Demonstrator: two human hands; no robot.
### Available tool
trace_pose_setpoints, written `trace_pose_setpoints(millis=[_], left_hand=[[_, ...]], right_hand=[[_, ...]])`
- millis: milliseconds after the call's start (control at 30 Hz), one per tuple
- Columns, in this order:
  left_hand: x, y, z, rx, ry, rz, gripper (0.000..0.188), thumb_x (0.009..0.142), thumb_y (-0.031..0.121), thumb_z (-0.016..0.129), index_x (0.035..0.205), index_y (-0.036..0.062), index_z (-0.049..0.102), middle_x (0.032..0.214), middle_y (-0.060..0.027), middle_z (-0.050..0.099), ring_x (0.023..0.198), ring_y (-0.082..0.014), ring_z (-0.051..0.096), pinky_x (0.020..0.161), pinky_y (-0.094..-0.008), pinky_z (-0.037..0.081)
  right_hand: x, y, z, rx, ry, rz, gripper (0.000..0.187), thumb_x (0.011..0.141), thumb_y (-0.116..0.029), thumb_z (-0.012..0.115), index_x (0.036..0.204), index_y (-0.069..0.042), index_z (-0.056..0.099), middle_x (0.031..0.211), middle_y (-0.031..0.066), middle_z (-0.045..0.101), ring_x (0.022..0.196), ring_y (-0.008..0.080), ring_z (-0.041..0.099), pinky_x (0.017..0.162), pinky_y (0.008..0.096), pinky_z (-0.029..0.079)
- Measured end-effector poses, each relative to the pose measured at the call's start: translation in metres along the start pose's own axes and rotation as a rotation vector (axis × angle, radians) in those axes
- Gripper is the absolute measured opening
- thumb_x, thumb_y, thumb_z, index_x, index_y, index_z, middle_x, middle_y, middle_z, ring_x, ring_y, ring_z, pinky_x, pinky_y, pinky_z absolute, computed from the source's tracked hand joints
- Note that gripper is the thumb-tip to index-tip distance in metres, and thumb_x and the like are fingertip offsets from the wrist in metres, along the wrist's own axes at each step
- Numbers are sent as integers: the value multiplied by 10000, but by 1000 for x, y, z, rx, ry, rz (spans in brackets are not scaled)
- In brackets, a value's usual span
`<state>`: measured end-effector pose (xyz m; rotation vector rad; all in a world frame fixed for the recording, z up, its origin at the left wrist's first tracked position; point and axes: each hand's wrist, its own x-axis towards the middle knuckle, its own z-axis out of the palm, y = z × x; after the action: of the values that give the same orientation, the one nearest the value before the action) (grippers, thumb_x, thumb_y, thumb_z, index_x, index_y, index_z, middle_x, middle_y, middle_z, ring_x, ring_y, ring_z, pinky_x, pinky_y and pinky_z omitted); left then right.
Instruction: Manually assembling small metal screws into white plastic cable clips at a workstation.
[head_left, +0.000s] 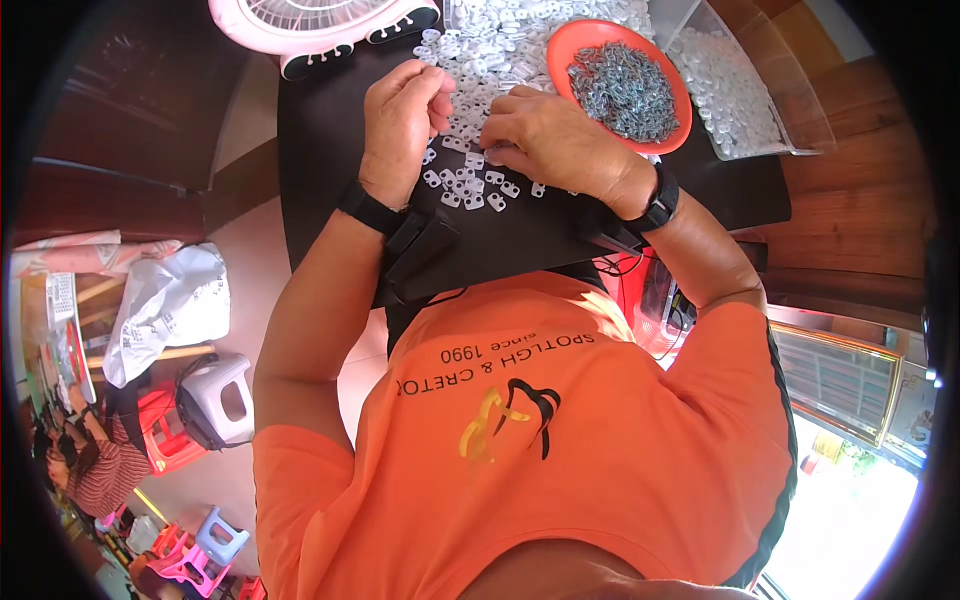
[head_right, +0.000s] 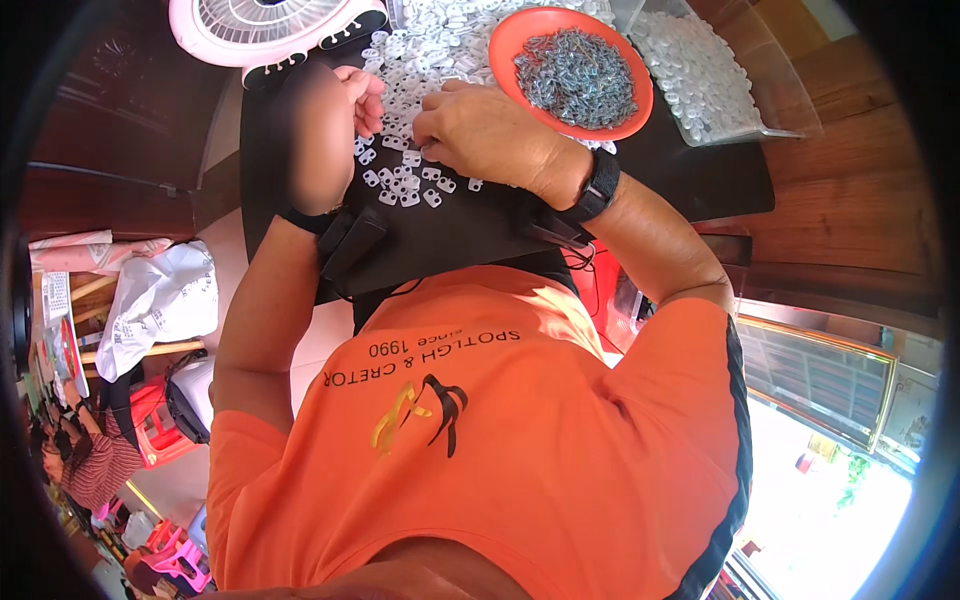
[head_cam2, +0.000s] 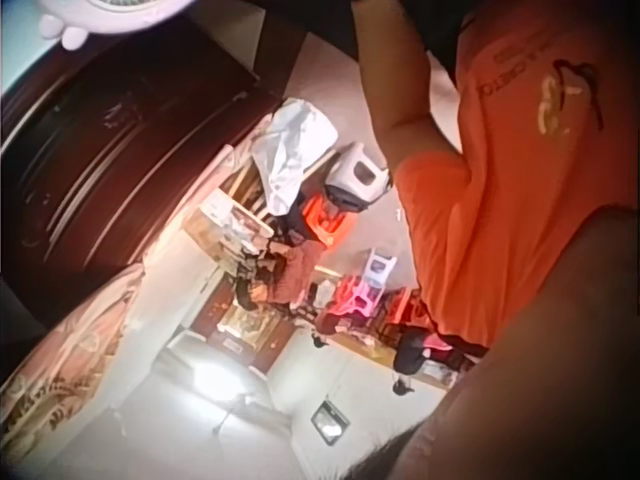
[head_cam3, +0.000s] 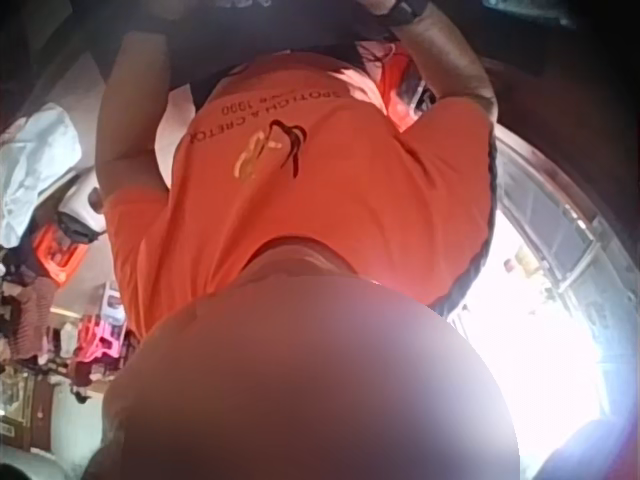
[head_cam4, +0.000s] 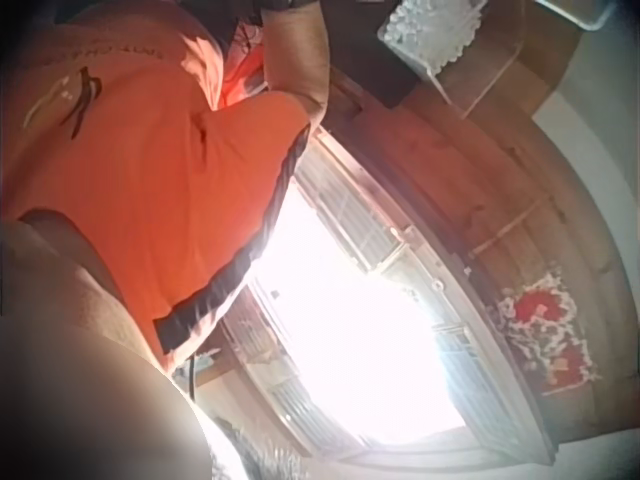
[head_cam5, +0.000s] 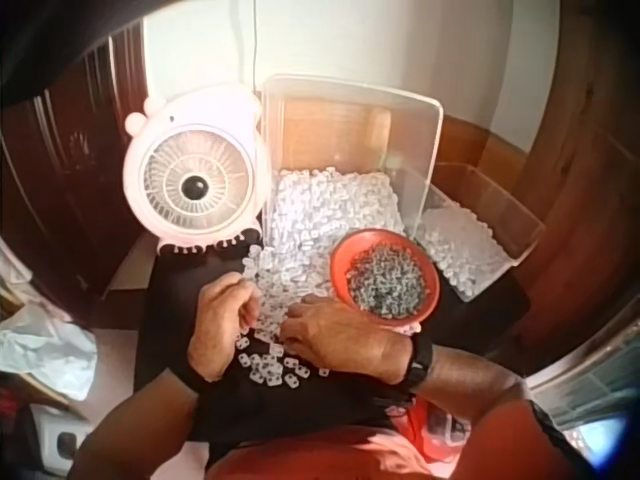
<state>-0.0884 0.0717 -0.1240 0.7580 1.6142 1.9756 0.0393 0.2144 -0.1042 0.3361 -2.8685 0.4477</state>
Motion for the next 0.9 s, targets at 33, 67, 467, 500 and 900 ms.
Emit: trace_pose_setpoints(millis=[33,67,467,500,900], left_hand=[[0,0,0,-1,-2,-5,246,899,225,529,791,26,625,631,-18,560,519,-78,494,474,-206,362],[1,0,0,-1,-2,-3,246,899,225,529,791,26,625,631,-18,560,519,-78,494,474,-206,362],[-4,-4,8,91,-251,-136,256,904,275,518,898,36,612,697,-22,576,548,-71,491,495,-193,373],[-4,-3,9,94,-258,-133,256,904,275,518,898,36,612,697,-22,576,548,-71,491,495,-193,373],[-7,1,9,-157,-272,-238,214,910,220,499,817,50,588,652,-7,558,538,-84,496,502,-209,371]], right_hand=[[0,1,1,0,-1,-2,111,783,-169,654,855,-85,664,848,64,607,920,273,571,780,379,477],[1,3,1,15,1,10,111,788,-159,655,859,-74,657,852,70,601,899,283,567,782,377,472],[19,20,-13,623,200,262,127,842,-75,665,962,-33,666,853,15,664,791,82,596,721,235,474],[18,20,-9,621,207,265,127,842,-75,665,962,-33,666,853,15,664,791,82,596,721,235,474],[12,14,-20,353,379,-47,135,778,-106,686,910,-76,688,856,80,653,837,268,625,734,352,504]])
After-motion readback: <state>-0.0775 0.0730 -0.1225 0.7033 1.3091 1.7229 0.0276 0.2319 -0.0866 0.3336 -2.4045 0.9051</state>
